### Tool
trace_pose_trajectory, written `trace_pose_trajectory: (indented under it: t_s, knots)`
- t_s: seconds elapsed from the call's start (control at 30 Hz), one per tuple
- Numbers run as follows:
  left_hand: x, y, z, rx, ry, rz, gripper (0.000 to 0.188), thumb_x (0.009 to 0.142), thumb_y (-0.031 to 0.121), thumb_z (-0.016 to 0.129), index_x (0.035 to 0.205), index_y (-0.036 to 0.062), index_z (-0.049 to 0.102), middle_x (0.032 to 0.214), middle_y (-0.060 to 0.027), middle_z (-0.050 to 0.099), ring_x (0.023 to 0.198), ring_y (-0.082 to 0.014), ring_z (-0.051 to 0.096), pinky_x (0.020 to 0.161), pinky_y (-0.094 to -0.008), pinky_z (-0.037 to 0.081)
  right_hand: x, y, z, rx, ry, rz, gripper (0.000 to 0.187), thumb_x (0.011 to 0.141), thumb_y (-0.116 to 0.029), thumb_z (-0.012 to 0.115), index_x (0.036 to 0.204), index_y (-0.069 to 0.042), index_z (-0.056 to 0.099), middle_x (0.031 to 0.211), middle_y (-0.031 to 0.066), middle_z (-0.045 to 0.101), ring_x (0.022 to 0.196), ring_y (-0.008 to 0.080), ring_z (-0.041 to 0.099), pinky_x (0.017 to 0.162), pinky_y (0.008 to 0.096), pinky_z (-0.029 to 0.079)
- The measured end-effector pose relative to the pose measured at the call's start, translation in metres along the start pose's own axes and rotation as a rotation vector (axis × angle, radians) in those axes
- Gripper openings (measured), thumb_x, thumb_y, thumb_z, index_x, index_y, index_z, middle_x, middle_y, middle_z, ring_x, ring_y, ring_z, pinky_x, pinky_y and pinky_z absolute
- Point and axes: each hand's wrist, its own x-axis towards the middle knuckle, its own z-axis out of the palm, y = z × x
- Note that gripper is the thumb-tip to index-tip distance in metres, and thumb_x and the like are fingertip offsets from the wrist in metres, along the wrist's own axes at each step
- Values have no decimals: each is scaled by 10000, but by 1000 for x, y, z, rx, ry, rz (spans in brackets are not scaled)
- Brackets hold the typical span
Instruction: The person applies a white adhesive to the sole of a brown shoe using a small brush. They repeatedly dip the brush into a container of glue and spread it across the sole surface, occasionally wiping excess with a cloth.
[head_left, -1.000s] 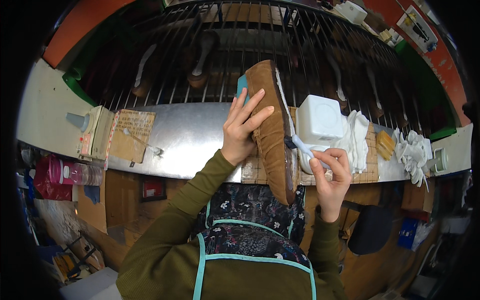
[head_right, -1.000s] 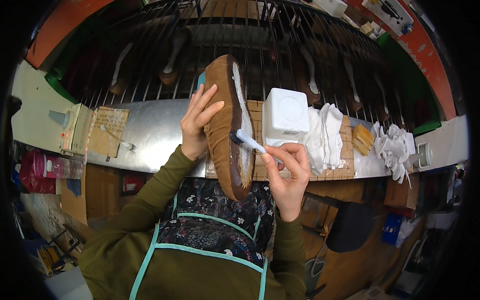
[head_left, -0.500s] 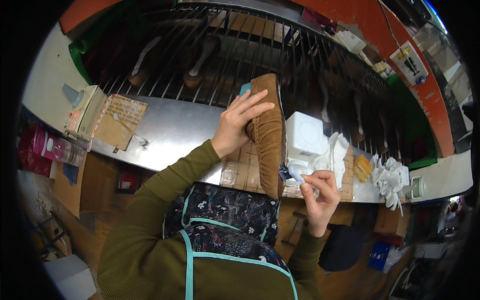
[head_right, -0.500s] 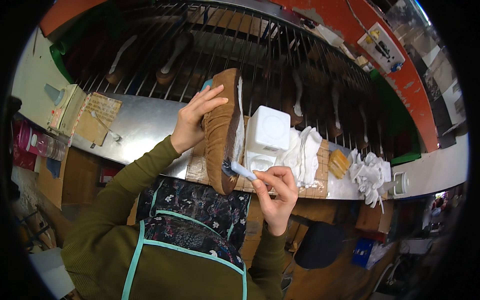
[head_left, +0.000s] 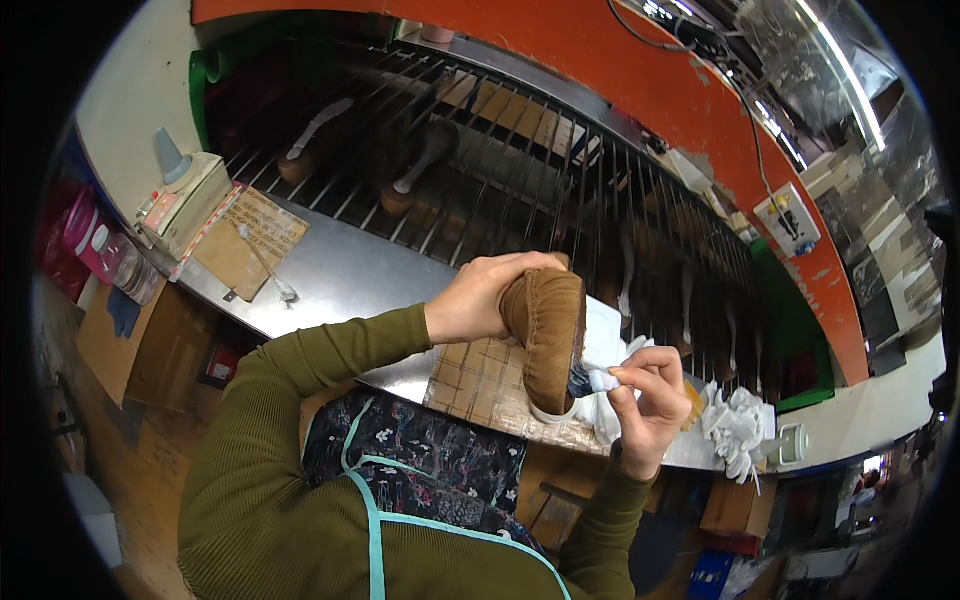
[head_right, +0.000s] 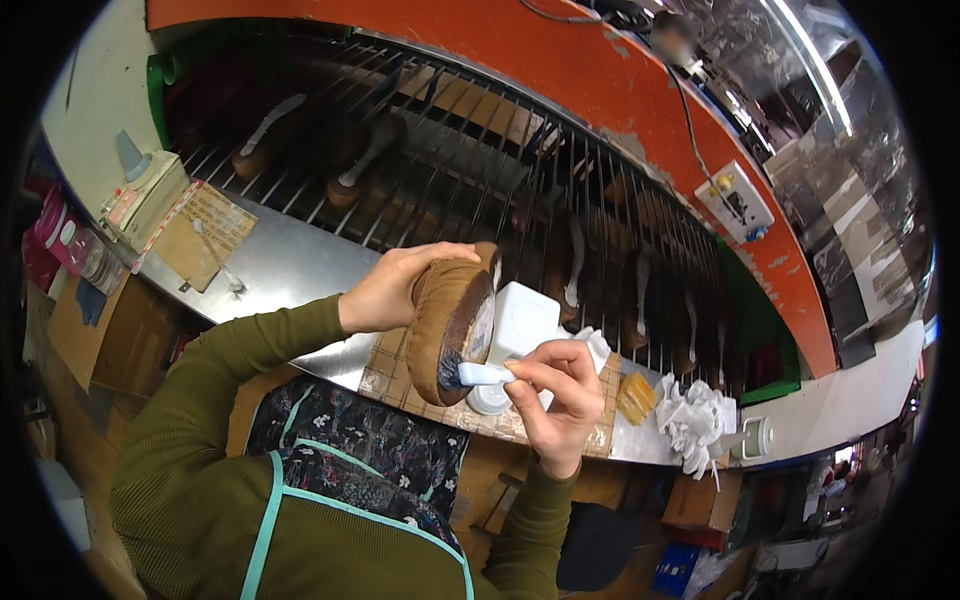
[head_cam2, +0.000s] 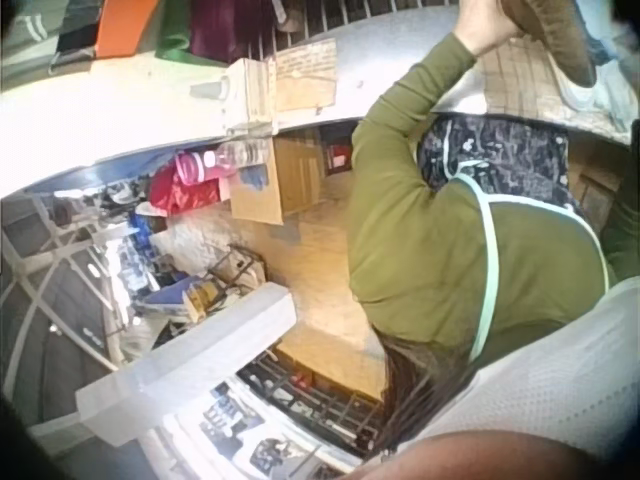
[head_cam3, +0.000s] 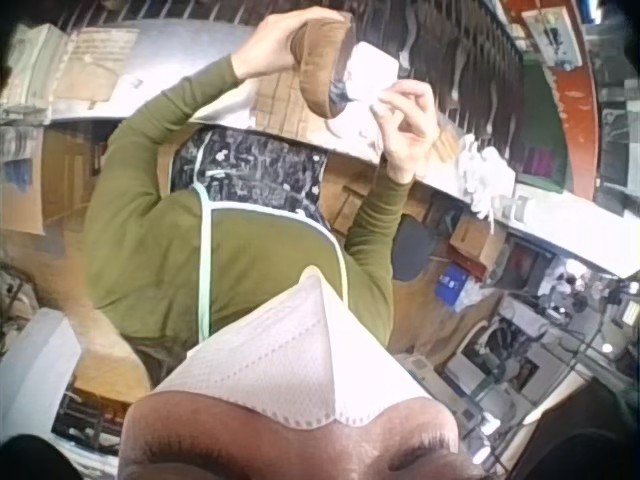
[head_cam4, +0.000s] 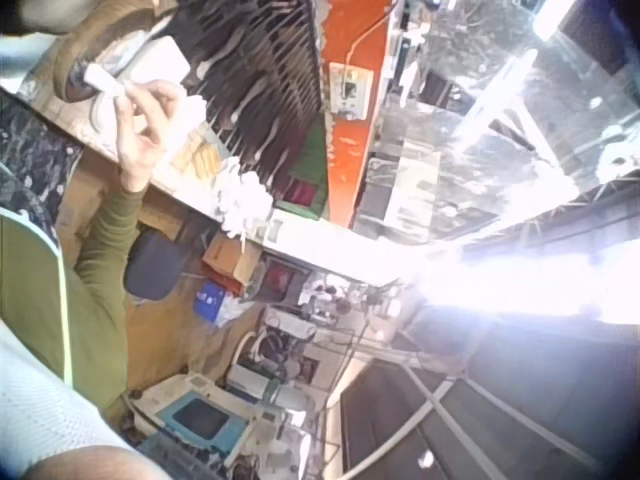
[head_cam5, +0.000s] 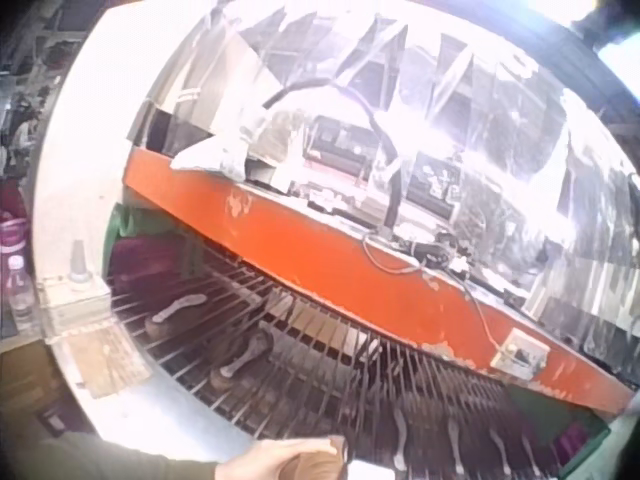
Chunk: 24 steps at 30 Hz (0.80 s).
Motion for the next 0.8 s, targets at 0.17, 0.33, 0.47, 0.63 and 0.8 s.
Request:
trace_pose_trajectory:
  t_s: [0.17,0.33,0.47,0.63,0.8]
  knots:
    - [0,12,-17,-97,-165,-146,726,602,79,840,1252,82,517,1134,-93,649,1056,-205,629,897,-331,506,35,-8,4,23,-55,-128,166,725,-16,759,883,8,712,905,80,544,737,139,581,613,234,478]
    - [-8,24,-33,-135,-309,-223,941,466,5,880,1298,64,444,1156,-113,641,1077,-210,618,907,-340,506,64,-13,12,53,-97,-221,171,709,-16,765,871,6,714,906,79,542,755,149,586,634,256,491]
    - [-13,35,-41,-311,-494,-312,955,489,-29,872,1323,30,410,1191,-123,617,1114,-210,588,938,-337,489,79,-14,17,23,-129,-270,197,682,-13,774,872,-26,724,901,76,560,755,151,580,626,255,477]
    - [-23,43,-37,-670,-721,-558,894,530,-59,860,1307,-15,418,1204,-141,601,1133,-204,568,990,-343,462,86,-7,15,-63,-221,-320,239,609,-99,811,841,-88,752,829,37,597,771,169,540,645,280,413]
    - [-37,37,-27,-685,-808,-573,720,602,-76,823,1247,-34,506,1209,-157,604,1144,-223,563,996,-338,462,99,9,12,43,-440,-205,205,632,-151,800,829,-103,768,754,17,600,736,153,519,659,300,379]
